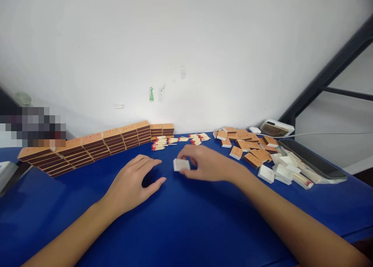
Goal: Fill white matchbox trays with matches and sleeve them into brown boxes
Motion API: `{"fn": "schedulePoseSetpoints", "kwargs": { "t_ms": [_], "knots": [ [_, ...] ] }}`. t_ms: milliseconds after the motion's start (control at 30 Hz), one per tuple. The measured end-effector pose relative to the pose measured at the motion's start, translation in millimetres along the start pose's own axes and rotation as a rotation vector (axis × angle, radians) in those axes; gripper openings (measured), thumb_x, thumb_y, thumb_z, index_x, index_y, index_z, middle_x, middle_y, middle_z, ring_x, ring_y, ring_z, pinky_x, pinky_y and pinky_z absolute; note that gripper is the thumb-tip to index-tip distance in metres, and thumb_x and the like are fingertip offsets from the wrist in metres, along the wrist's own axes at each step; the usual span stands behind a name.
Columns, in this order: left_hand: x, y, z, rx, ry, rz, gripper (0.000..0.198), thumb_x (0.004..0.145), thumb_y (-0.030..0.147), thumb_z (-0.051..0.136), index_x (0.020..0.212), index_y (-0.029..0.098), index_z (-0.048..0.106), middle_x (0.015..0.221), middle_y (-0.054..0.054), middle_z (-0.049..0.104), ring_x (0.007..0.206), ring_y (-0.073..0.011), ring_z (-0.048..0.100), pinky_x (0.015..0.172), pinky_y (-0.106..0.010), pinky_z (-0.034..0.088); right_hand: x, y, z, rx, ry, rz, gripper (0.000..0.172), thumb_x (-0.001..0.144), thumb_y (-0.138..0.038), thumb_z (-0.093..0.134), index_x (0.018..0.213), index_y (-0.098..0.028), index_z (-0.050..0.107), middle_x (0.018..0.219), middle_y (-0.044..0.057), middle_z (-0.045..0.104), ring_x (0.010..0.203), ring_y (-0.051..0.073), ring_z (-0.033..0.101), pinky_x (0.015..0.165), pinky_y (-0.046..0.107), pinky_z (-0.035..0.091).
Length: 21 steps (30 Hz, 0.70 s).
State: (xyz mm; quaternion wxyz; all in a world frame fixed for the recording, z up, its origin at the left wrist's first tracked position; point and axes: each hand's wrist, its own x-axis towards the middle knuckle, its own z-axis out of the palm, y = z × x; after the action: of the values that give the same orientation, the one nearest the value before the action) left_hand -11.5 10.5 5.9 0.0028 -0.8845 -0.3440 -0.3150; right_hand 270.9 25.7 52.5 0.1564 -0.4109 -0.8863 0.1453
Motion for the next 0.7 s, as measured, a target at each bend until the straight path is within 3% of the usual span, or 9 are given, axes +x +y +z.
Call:
{"fn": "schedulePoseSetpoints", "kwargs": {
  "t_ms": [67,133,200,300,333,433,700],
  "knots": [
    [0.4,1.0,0.0,-0.006,-0.025,-0.022,0.043,0.095,0.045,0.073,0.13,0.021,0.067,0.12,-0.01,0.076,0.112,-0.0299,0.069,0.094,-0.045,0.06,3.3,-16.8,16.9,0.057,-0.042,-0.066,0.028,0.092,-0.03,0.076,0.12,-0.024,0.074,0.109,0.004,0.073,0.089,0.019,0.068,0.076,0.03,0.052],
    [-0.1,1.7,0.6,-0.015,-0.061,-0.027,0.044,0.094,0.046,0.075,0.129,0.021,0.068,0.123,-0.011,0.075,0.115,-0.031,0.068,0.096,-0.047,0.06,4.3,-16.2,24.2,0.113,-0.05,-0.087,0.033,0.093,-0.039,0.078,0.123,-0.025,0.075,0.109,0.004,0.072,0.088,0.018,0.068,0.075,0.031,0.053],
    [-1.2,2.1,1.7,-0.018,-0.089,-0.033,0.041,0.094,0.046,0.075,0.127,0.022,0.07,0.123,-0.01,0.074,0.117,-0.0312,0.067,0.098,-0.048,0.059,7.6,-0.6,26.0,0.151,0.018,-0.069,0.031,0.095,-0.046,0.076,0.118,-0.024,0.076,0.105,0.004,0.072,0.083,0.018,0.067,0.075,0.032,0.054],
    [-2.9,3.1,3.4,-0.028,-0.114,-0.045,0.035,0.095,0.044,0.073,0.124,0.024,0.072,0.123,-0.009,0.074,0.118,-0.0307,0.066,0.101,-0.049,0.057,19.6,37.1,27.3,0.034,0.236,0.018,0.018,0.102,-0.036,0.067,0.105,-0.02,0.077,0.099,0.006,0.072,0.087,0.02,0.065,0.083,0.036,0.054],
    [-3.3,3.5,3.8,-0.033,-0.124,-0.049,0.035,0.096,0.043,0.072,0.125,0.024,0.071,0.125,-0.009,0.073,0.119,-0.0306,0.066,0.102,-0.05,0.057,24.6,49.5,28.4,-0.046,0.293,0.044,0.015,0.101,-0.029,0.067,0.107,-0.019,0.077,0.102,0.008,0.072,0.095,0.023,0.064,0.089,0.039,0.053],
    [-3.7,5.1,4.8,-0.045,-0.151,-0.051,0.039,0.097,0.042,0.071,0.131,0.024,0.068,0.13,-0.01,0.071,0.123,-0.0309,0.064,0.104,-0.051,0.056,36.9,75.5,32.8,-0.226,0.349,0.085,0.025,0.101,-0.021,0.063,0.121,-0.015,0.077,0.113,0.015,0.069,0.111,0.03,0.058,0.1,0.046,0.051],
    [-3.8,6.5,7.9,-0.072,-0.139,-0.015,0.034,0.099,0.038,0.068,0.129,0.023,0.069,0.128,-0.01,0.072,0.122,-0.0302,0.065,0.103,-0.05,0.056,41.7,77.2,37.7,-0.345,0.328,0.1,0.036,0.104,-0.028,0.054,0.132,-0.015,0.072,0.126,0.017,0.066,0.121,0.034,0.051,0.105,0.051,0.047]
  ]
}}
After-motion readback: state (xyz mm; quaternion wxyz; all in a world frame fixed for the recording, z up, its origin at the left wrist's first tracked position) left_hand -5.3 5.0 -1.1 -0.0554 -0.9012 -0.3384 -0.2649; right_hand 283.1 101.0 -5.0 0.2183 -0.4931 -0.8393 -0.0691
